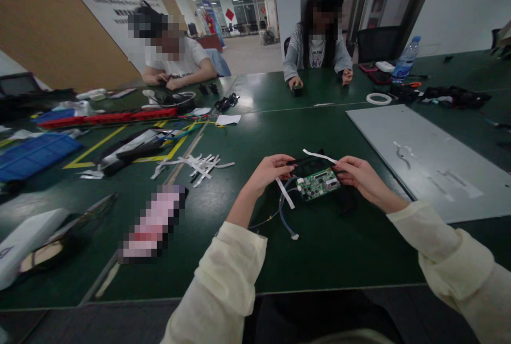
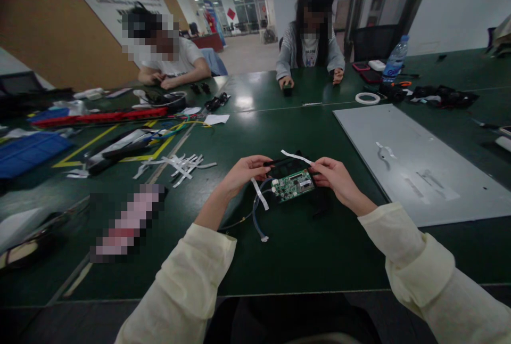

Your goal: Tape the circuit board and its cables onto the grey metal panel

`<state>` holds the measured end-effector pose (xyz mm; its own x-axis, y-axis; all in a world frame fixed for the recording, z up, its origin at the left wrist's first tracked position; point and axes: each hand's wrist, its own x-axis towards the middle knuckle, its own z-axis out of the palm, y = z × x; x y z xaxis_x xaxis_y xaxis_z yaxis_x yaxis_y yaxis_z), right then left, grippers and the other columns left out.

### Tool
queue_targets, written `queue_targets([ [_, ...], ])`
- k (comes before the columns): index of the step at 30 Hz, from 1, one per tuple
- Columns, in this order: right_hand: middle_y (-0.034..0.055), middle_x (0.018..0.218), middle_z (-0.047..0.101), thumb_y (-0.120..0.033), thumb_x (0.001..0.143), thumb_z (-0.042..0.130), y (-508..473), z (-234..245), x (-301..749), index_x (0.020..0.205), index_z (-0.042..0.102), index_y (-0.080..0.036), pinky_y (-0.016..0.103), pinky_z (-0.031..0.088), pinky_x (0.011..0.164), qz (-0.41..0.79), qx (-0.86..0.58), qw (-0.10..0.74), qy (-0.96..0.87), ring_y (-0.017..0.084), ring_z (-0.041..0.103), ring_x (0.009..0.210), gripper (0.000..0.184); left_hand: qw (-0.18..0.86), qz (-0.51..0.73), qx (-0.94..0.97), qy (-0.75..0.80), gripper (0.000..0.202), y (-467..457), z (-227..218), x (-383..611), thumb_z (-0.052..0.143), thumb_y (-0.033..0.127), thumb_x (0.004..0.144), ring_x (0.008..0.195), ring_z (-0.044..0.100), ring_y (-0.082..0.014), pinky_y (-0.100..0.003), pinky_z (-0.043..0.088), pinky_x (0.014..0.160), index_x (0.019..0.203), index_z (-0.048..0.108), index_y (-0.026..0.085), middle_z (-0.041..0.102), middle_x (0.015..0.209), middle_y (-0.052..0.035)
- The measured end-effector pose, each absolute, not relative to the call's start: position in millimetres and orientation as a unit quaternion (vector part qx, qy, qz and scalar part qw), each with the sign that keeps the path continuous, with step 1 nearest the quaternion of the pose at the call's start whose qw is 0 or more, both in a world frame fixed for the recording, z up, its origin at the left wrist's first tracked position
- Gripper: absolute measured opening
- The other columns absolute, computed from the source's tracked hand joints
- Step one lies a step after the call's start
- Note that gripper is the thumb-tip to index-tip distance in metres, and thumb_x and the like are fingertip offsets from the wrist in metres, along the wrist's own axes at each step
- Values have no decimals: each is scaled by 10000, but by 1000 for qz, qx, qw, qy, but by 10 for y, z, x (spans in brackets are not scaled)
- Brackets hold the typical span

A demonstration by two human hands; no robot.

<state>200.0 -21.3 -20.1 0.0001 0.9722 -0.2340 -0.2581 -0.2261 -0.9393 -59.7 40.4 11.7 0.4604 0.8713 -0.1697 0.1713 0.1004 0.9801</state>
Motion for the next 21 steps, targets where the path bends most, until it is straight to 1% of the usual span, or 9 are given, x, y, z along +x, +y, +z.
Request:
queue_targets([
  [3,-2,883,693,-364,687,765,-213,-186,2005,813,646,-213,212,519,604,601,-490,516,-364,107,652,704,230,602,295,603,433,286,394,114,-585,705,179,753,658,636,-98,-229,494,620,1032,654,141,701,906,-71],
  [5,-4,884,695,-355,686,765,-213,-182,2004,811,649,-216,210,519,610,605,-484,518,-362,107,655,712,221,602,298,600,435,284,390,109,-582,703,173,755,643,629,-88,-221,493,610,1033,653,146,703,918,-71],
  [12,-2,790,680,-330,659,791,-202,-213,1991,730,652,-180,172,504,610,607,-484,518,-359,70,621,662,216,608,297,593,437,285,392,90,-588,677,155,777,637,630,-77,-217,509,614,1059,637,165,703,1000,-72],
  [21,12,796,665,-355,666,791,-197,-220,2019,687,621,-185,189,516,590,618,-472,511,-366,79,595,652,241,606,296,594,439,316,390,112,-588,701,172,756,637,630,-85,-212,499,589,1066,640,158,701,994,-76],
])
